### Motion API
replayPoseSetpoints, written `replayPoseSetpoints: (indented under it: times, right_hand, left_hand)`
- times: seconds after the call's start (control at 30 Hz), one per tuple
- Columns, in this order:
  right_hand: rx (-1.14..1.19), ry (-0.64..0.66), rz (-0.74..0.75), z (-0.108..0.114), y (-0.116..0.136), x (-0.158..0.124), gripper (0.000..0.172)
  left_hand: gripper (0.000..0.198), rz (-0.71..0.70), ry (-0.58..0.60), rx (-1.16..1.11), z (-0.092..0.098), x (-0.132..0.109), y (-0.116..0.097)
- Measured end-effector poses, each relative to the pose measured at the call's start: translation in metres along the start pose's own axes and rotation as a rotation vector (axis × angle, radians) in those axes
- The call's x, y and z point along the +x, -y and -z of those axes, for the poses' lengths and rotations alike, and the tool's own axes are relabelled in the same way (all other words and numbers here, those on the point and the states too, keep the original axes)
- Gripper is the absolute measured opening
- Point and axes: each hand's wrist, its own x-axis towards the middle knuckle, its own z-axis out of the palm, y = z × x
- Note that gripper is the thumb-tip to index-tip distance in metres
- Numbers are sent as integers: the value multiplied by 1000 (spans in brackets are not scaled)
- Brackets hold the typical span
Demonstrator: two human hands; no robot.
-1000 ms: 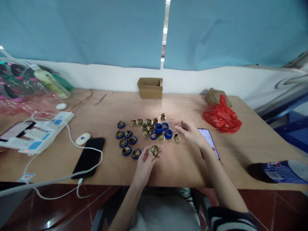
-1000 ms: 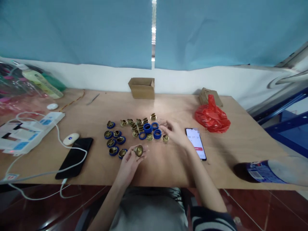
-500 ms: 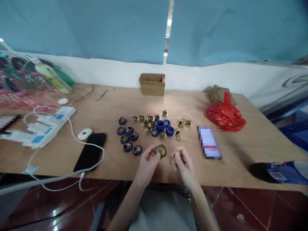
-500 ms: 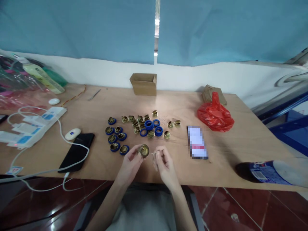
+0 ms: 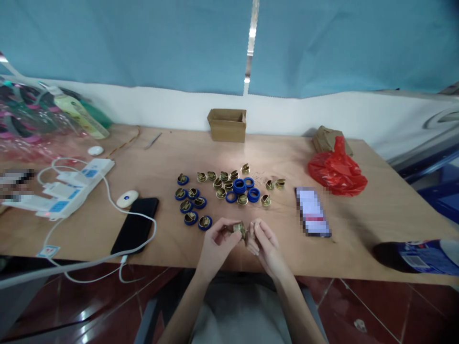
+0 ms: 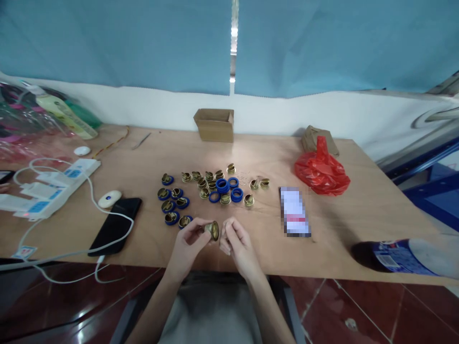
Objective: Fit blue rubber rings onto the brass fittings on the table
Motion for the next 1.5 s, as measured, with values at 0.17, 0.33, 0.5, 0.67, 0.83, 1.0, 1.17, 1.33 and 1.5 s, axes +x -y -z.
replayPoseSetpoints:
  times: [0.17,0.33,0.5,0.67,0.83,1.0,1.17,1.33,1.5]
  right_hand:
    - [-69,9,5,2,-8,-1,34]
    - [-217,2,84,10,-11,-2,35]
    - [-351,13,175,5,1,-5,33]
    - [-496,6,267,-6,9,-9,30]
    - [-690,56,303,-5,11,-16,17]
    - [-808,108,340,-7,19,-20,12]
    - [-1059,117,484,-16,30,-23,12]
    - [-1277,163,718,-26,40,-25,13]
    - [-1427,209,882,-33,47,-25,13]
  left_hand:
    - [18,-27,20,6,0,-2,-1]
    - [19,-32,55,-9,2,-4,0]
    - [24,-54,135,7,4,-6,-1]
    - [24,-43,148,43,4,-8,2]
    - [22,-40,118,19,4,-10,-4]
    - [23,-39,118,-18,3,-12,-9]
    - [25,-20,84,-83,-3,-14,-10]
    - [27,-2,102,-221,-14,-15,-18]
    - [21,-62,155,-338,-18,-15,-25]
